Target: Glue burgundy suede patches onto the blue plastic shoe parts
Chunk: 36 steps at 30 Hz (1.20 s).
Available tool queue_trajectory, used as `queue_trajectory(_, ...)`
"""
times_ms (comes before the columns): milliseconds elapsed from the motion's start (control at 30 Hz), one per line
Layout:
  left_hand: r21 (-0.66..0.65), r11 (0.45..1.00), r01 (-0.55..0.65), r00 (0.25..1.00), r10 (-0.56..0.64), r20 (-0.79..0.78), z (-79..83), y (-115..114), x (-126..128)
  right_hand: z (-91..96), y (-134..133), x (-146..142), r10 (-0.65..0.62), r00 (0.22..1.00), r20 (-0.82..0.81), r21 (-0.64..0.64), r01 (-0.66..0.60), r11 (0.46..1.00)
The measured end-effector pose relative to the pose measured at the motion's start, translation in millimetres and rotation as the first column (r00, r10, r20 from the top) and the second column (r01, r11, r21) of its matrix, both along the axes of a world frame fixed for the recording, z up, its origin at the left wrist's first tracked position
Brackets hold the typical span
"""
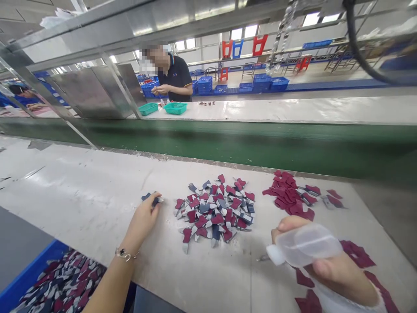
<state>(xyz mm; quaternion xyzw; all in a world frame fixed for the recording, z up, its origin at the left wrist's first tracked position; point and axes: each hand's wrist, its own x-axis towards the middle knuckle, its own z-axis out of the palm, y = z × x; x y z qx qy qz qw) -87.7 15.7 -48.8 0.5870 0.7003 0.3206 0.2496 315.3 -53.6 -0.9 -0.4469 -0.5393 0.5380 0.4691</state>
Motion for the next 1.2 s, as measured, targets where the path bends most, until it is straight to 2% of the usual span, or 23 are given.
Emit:
queue_trajectory(133,0.053,0.995,0.090,0.944,-0.102,0.314,25.5,-7.5,23.0,4.9,1.0,-1.5,0.051,0.994,-0.100,-0.081,-0.060,0.995)
queue_trajectory(233,0.094,0.970,0.226,0.856,-0.243,0.457,46.2,-9.2,63.2,10.7,-1.4,-0.8,0.065,0.994,-0.083,-0.083,-0.071,0.994)
queue_trajectory(300,0.109,0.937,0.331,0.789,-0.338,0.514,54.1,-8.5,95.4,12.6,-3.1,1.4,0.086,0.993,-0.076,-0.065,-0.091,0.994)
queue_trajectory(367,0.117,0.904,0.412,0.723,-0.402,0.562,54.8,-7.7,124.2,12.8,-4.4,4.6,0.110,0.991,-0.081,-0.042,-0.114,0.993)
queue_trajectory(467,0.079,0.871,0.485,0.668,-0.427,0.610,43.0,-7.9,150.4,12.4,-7.1,8.4,0.142,0.983,-0.114,-0.028,-0.146,0.989)
queue_trajectory(600,0.081,0.902,0.424,0.723,-0.391,0.570,22.1,-8.1,153.0,16.2,-12.1,6.7,0.062,0.987,-0.145,-0.086,-0.075,0.993)
queue_trajectory(700,0.092,0.928,0.361,0.764,-0.351,0.542,17.6,-5.9,147.2,18.9,-12.8,3.0,-0.028,0.993,-0.112,-0.106,0.016,0.994)
queue_trajectory(767,0.007,0.922,0.387,0.730,-0.311,0.608,19.7,-4.0,145.2,18.5,-9.8,2.0,-0.001,0.996,-0.089,-0.090,-0.007,0.996)
queue_trajectory(833,-0.087,0.898,0.432,0.681,-0.262,0.684,22.7,-2.7,144.8,16.3,-4.8,3.0,0.086,0.994,-0.068,-0.081,-0.092,0.992)
queue_trajectory(900,-0.115,0.884,0.453,0.663,-0.248,0.706,24.5,-2.6,145.0,13.2,-0.1,5.4,0.169,0.984,-0.054,-0.061,-0.173,0.983)
queue_trajectory(967,-0.087,0.884,0.460,0.673,-0.283,0.684,24.6,-3.7,145.3,10.2,1.7,7.6,0.215,0.975,-0.055,-0.055,-0.218,0.974)
queue_trajectory(1100,0.030,0.864,0.503,0.676,-0.415,0.610,20.9,-7.2,145.5,8.2,-3.8,6.1,0.150,0.980,-0.131,-0.161,-0.170,0.972)
queue_trajectory(1200,0.086,0.846,0.526,0.665,-0.472,0.579,18.0,-9.6,144.8,9.4,-7.0,1.3,0.159,0.968,-0.195,-0.198,-0.198,0.960)
